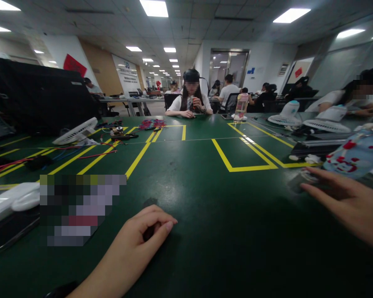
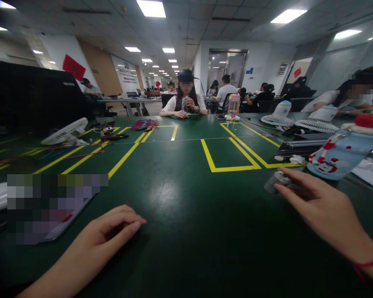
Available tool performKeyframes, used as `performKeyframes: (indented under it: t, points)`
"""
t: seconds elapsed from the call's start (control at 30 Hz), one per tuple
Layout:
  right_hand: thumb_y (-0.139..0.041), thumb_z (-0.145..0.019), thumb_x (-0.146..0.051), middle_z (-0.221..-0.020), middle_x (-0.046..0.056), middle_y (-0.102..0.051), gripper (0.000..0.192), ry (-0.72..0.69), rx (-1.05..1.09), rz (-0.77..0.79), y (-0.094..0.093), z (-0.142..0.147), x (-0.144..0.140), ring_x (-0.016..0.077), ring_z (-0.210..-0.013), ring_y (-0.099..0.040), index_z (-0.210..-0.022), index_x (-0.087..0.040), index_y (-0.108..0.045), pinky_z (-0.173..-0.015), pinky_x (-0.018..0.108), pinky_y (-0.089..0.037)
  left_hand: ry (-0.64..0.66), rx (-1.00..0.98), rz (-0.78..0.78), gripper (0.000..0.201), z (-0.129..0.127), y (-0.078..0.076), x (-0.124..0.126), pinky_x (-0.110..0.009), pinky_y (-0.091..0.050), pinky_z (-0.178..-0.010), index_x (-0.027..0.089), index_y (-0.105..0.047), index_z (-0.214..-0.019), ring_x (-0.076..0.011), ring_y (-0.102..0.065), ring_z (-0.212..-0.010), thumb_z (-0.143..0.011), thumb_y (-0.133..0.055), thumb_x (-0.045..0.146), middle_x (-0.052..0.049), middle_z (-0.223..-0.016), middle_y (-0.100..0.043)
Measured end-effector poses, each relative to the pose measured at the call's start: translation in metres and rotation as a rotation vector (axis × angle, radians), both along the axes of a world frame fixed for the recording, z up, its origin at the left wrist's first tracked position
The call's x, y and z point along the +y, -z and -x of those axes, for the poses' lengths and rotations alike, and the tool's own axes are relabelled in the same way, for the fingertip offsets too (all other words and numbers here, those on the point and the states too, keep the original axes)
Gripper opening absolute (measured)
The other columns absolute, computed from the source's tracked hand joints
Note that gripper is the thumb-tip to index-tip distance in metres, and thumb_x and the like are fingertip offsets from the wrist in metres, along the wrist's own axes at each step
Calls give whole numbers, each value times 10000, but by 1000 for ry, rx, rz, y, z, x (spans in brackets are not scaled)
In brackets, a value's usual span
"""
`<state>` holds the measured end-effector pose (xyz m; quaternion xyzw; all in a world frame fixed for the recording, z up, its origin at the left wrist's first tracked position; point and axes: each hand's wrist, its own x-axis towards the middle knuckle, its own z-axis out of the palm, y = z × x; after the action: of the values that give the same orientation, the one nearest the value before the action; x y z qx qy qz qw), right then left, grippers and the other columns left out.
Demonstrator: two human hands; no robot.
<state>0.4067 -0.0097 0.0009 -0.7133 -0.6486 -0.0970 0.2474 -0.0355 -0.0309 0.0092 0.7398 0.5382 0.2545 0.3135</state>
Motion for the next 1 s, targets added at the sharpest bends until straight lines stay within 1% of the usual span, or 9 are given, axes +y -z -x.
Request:
performKeyframes:
  t: [0.07, 0.17, 0.3, 0.37, 0.53, 0.63, 0.73, 0.87, 1.0]
  points:
    - [-568, -811, -433, -1214, 51, -587, 478, -278, 84, -55, -7, 55, -4, 175, -985, -618, -1263, -286, -517, -814, 294, -521, -3, -7, -8, 234, -1, 1, 0, -285, -473, -695, 234, -686, -889, -184, -590, -762, -911, -473, 328, -23, -866, -619]
    - [-547, -839, -336, -1264, 14, -550, 435, -680, 193, 43, -11, 132, -8, 150, -1128, -548, -1269, -295, -499, -959, 300, -482, 5, -2, -23, 226, 1, 3, 1, -285, -475, -705, 238, -687, -887, -182, -591, -765, -912, -477, 318, -20, -867, -621]
    - [-515, -856, -250, -1244, 13, -549, 391, -927, 340, 168, -8, 189, -8, 110, -1131, -534, -1246, -287, -508, -980, 262, -467, 6, 25, -50, 219, 4, 5, 1, -288, -475, -720, 235, -688, -883, -181, -595, -772, -914, -480, 297, -19, -866, -628]
    - [-521, -850, -226, -1250, 11, -536, 421, -952, 403, 204, -3, 196, -7, 105, -1131, -529, -1261, -303, -482, -988, 268, -460, -2, 24, -71, 206, 1, 3, 1, -283, -474, -698, 235, -683, -910, -178, -594, -766, -912, -486, 294, -19, -871, -629]
    - [-635, -773, -247, -1229, 47, -541, 726, -896, 639, 296, 10, 192, -6, 124, -1075, -568, -1377, -293, -235, -967, 323, -477, 29, -40, -185, 221, -32, -13, 5, -278, -473, -715, 277, -640, -1085, -163, -586, -795, -887, -543, 267, -3, -950, -624]
    - [-634, -773, -233, -1167, 49, -573, 656, -898, 722, 345, 11, 193, -6, 125, -1038, -588, -1316, -270, -266, -932, 322, -495, 111, -101, -234, 198, -54, -25, 11, -287, -474, -757, 291, -678, -1030, -172, -585, -864, -880, -557, 242, -4, -972, -624]
    - [-614, -781, -214, -1139, 44, -579, 556, -883, 716, 345, 9, 194, -5, 120, -1013, -593, -1249, -257, -318, -901, 302, -505, 85, -149, -273, 156, -60, -32, 17, -285, -472, -763, 253, -719, -871, -174, -595, -865, -873, -565, 226, -9, -912, -636]
    - [-588, -780, -206, -1095, 36, -577, 452, -854, 630, 299, 6, 189, -7, 114, -969, -596, -1180, -243, -382, -878, 283, -503, 4, -136, -245, 139, -50, -26, 21, -288, -470, -761, 252, -722, -867, -181, -617, -851, -860, -584, 235, -1, -879, -671]
    - [-564, -781, -195, -1092, 24, -574, 444, -846, 595, 290, 8, 186, -10, 106, -965, -590, -1185, -252, -388, -878, 268, -500, 101, -20, -134, 149, -50, -4, 19, -312, -471, -759, 258, -721, -860, -200, -633, -835, -831, -591, 190, 4, -863, -712]
